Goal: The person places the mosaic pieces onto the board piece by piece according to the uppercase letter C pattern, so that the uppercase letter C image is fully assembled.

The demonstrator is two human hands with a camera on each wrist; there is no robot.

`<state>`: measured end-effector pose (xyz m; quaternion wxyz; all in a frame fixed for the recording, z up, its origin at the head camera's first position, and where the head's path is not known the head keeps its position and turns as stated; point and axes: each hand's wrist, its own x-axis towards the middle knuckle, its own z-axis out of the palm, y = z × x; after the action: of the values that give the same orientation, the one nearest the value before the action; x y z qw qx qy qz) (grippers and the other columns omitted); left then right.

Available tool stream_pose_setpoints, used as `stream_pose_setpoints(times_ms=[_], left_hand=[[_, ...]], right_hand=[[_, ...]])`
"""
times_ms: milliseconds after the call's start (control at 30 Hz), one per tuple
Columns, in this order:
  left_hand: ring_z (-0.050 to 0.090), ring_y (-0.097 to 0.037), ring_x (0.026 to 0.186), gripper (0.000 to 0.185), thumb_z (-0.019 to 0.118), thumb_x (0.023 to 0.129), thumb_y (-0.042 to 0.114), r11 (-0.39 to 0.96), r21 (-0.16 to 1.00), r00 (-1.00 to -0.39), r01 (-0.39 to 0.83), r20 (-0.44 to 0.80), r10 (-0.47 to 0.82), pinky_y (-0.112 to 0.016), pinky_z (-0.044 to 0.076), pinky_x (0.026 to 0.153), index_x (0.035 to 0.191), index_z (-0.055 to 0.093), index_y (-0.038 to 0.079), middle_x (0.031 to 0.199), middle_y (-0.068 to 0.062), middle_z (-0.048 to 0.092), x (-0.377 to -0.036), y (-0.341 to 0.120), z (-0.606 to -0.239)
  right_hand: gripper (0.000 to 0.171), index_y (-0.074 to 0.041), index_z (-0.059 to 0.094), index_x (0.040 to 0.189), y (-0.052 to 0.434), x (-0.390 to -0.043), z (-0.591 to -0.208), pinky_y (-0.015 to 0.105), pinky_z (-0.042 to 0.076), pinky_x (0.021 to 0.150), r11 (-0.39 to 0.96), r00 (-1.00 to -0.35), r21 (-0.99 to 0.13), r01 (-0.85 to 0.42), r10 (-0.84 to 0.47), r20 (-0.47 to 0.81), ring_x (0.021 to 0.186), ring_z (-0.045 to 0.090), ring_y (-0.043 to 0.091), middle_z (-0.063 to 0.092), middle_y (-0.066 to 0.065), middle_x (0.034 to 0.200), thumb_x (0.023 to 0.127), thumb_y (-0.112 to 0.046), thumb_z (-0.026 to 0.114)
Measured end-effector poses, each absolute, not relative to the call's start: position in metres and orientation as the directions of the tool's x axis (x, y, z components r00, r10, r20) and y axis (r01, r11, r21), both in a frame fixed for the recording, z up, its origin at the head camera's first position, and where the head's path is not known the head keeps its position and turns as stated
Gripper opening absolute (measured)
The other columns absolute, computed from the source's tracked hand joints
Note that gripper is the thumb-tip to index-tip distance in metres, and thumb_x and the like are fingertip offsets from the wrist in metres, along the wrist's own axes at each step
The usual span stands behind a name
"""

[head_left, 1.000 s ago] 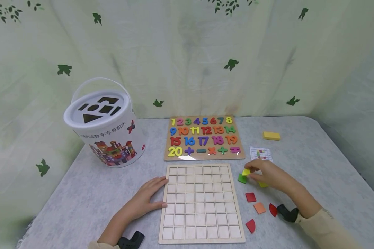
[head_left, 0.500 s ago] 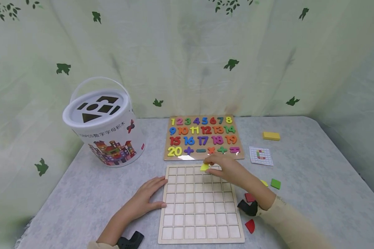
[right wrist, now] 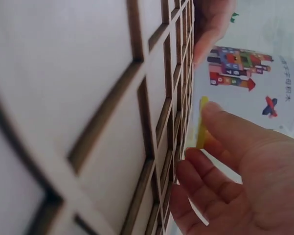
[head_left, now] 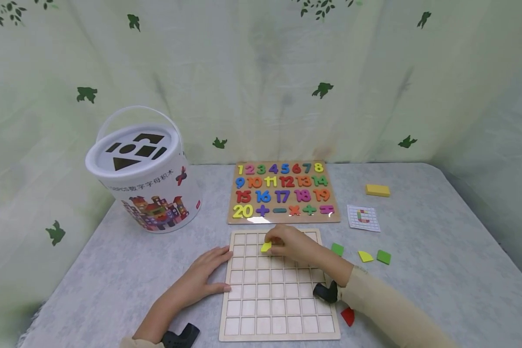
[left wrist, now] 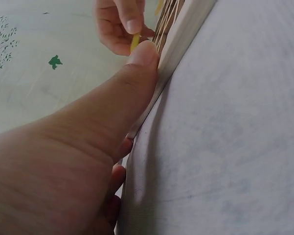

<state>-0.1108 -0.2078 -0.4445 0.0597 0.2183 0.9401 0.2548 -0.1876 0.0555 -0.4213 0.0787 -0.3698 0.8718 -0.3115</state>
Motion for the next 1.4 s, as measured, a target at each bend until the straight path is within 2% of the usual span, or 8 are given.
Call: stream_pose_setpoints(times_ms=[267,500,767,1033,1200,1400], left_hand=[[0.017,-0.016,0.121,0.074,0.056,0.065,0.055,0.766,0.511,-0.896,0.389,0.016,0.444,-0.042,0.020,0.094,0.127,0.033,0.023,0.132,0.008,0.025,-0.111,-0.208,-0.445],[0.016,-0.017,0.121,0.073,0.057,0.065,0.053,0.756,0.533,-0.898,0.379,0.013,0.441,-0.043,0.018,0.094,0.128,0.033,0.023,0.133,0.007,0.024,-0.110,-0.207,-0.443],[0.019,-0.020,0.120,0.074,0.058,0.064,0.053,0.747,0.529,-0.895,0.401,0.053,0.443,-0.045,0.019,0.094,0.127,0.035,0.020,0.132,0.004,0.027,-0.110,-0.207,-0.445],[0.019,-0.020,0.120,0.074,0.057,0.065,0.053,0.745,0.532,-0.895,0.403,0.062,0.441,-0.044,0.018,0.094,0.127,0.035,0.021,0.132,0.005,0.027,-0.109,-0.207,-0.446],[0.016,-0.016,0.121,0.074,0.057,0.065,0.054,0.752,0.535,-0.898,0.385,0.032,0.438,-0.042,0.017,0.095,0.128,0.033,0.023,0.132,0.008,0.025,-0.110,-0.207,-0.445],[0.016,-0.014,0.121,0.074,0.056,0.065,0.055,0.757,0.532,-0.900,0.378,0.021,0.435,-0.042,0.018,0.095,0.128,0.033,0.024,0.132,0.009,0.024,-0.109,-0.207,-0.445]], right_hand=[[0.021,-0.018,0.058,0.091,0.056,-0.191,-0.433,0.017,0.039,0.061,0.509,-0.691,-0.591,-0.625,-0.713,0.117,0.072,0.043,0.005,0.048,-0.010,0.082,0.075,-0.032,0.059],[0.020,-0.018,0.058,0.095,0.058,-0.192,-0.435,0.018,0.039,0.066,0.508,-0.695,-0.612,-0.607,-0.712,0.099,0.076,0.044,0.005,0.049,-0.010,0.086,0.076,-0.025,0.058],[0.020,-0.023,0.058,0.096,0.055,-0.191,-0.436,0.019,0.037,0.059,0.512,-0.689,-0.581,-0.632,-0.715,0.119,0.069,0.041,0.004,0.047,-0.011,0.081,0.076,-0.029,0.058],[0.018,-0.023,0.060,0.093,0.056,-0.191,-0.433,0.020,0.037,0.059,0.521,-0.688,-0.589,-0.617,-0.721,0.082,0.069,0.041,0.005,0.048,-0.011,0.081,0.076,-0.028,0.059],[0.028,-0.021,0.057,0.103,0.060,-0.190,-0.430,0.019,0.039,0.066,0.509,-0.670,-0.619,-0.598,-0.741,0.038,0.078,0.043,0.004,0.050,-0.011,0.089,0.076,-0.029,0.059],[0.044,-0.020,0.047,0.117,0.070,-0.182,-0.415,0.027,0.040,0.078,0.542,-0.707,-0.686,-0.486,-0.705,-0.056,0.094,0.046,0.010,0.049,-0.006,0.105,0.076,-0.033,0.057]])
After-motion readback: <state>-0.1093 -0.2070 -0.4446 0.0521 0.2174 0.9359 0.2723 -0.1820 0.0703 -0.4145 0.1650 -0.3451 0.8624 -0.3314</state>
